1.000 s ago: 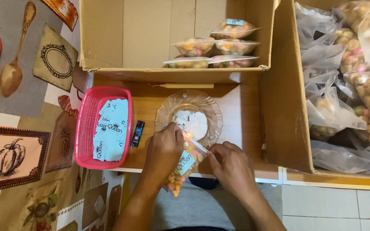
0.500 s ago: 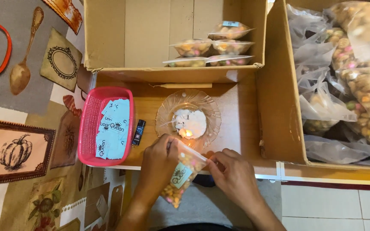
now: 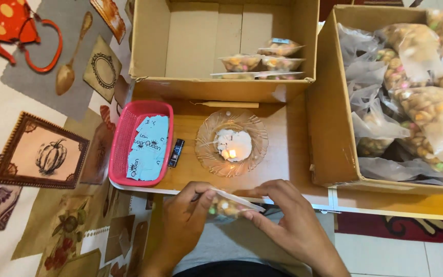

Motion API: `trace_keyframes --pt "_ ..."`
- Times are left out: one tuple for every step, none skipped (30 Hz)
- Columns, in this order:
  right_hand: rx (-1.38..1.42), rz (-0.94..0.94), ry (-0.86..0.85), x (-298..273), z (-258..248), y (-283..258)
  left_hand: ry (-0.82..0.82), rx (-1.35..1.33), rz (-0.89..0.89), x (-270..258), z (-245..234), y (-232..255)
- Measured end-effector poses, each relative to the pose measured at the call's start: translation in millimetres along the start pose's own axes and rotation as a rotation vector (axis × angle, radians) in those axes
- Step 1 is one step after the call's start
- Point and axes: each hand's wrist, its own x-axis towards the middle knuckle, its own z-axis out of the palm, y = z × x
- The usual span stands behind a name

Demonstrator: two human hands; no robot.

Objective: Sealing small plastic snack bags using a candle flame and packing them into a cardboard box.

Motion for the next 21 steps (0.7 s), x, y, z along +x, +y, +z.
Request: trace_keyframes --pt "-0.006 -0.005 0.002 -2 2 -2 0.004 -0.005 0.005 -3 2 0" --pt "0.031 -0.09 0.067 -4 5 -4 -0.008 -0.075 0.055 -5 4 0" --pt "0.067 -0.175 0.13 -5 7 -6 -0.022 -0.146 0.105 -7 6 1" --pt "0.063 -0.18 0.135 -7 9 -8 -0.02 -0.148 0.112 -9 7 7" --pt "0.105 -0.185 0.2 -9 11 -10 -0.028 -0.238 0.205 -10 7 13" --pt "0.149 -0.19 0.264 -11 14 -13 -0.035 -0.328 0.295 -12 7 19" --pt "0.146 -0.195 0.266 -13 13 -16 -0.032 -0.329 0.301 -14 7 21" --pt "0.15 -0.209 0.282 -14 12 -18 -0.018 -0.346 0.332 -16 8 24" --pt "0.154 -0.222 0.298 -15 11 -21 -0.004 -0.363 0.363 -17 8 26" --pt "0.153 -0.226 0.297 -16 10 -22 0.0 -0.364 0.365 -19 8 25" --pt "0.184 -0.169 0.262 -17 10 -23 0.004 -0.355 0.358 -20 7 24" --pt "0.215 -0.11 0.228 -18 9 -23 0.007 -0.347 0.352 -21 8 24" --pt "0.213 -0.114 0.229 -17 8 -25 0.009 -0.348 0.356 -21 8 24" --pt "0.225 -0.103 0.24 -17 8 -26 -0.001 -0.339 0.36 -21 8 25" --pt "0.237 -0.091 0.25 -16 7 -28 -0.01 -0.331 0.365 -21 8 25" --pt "0.237 -0.093 0.248 -16 7 -29 -0.008 -0.331 0.364 -21 8 25" --pt "0.247 -0.073 0.241 -15 7 -29 -0.011 -0.321 0.37 -22 8 25" --pt "0.256 -0.051 0.235 -15 6 -30 -0.015 -0.312 0.376 -22 8 25" --pt "0.256 -0.05 0.235 -15 7 -29 -0.016 -0.312 0.375 -21 7 26" --pt "0.315 0.035 0.231 -15 7 -28 -0.019 -0.325 0.389 -21 7 26" --pt "0.372 0.119 0.227 -15 7 -27 -0.022 -0.338 0.402 -20 6 27"
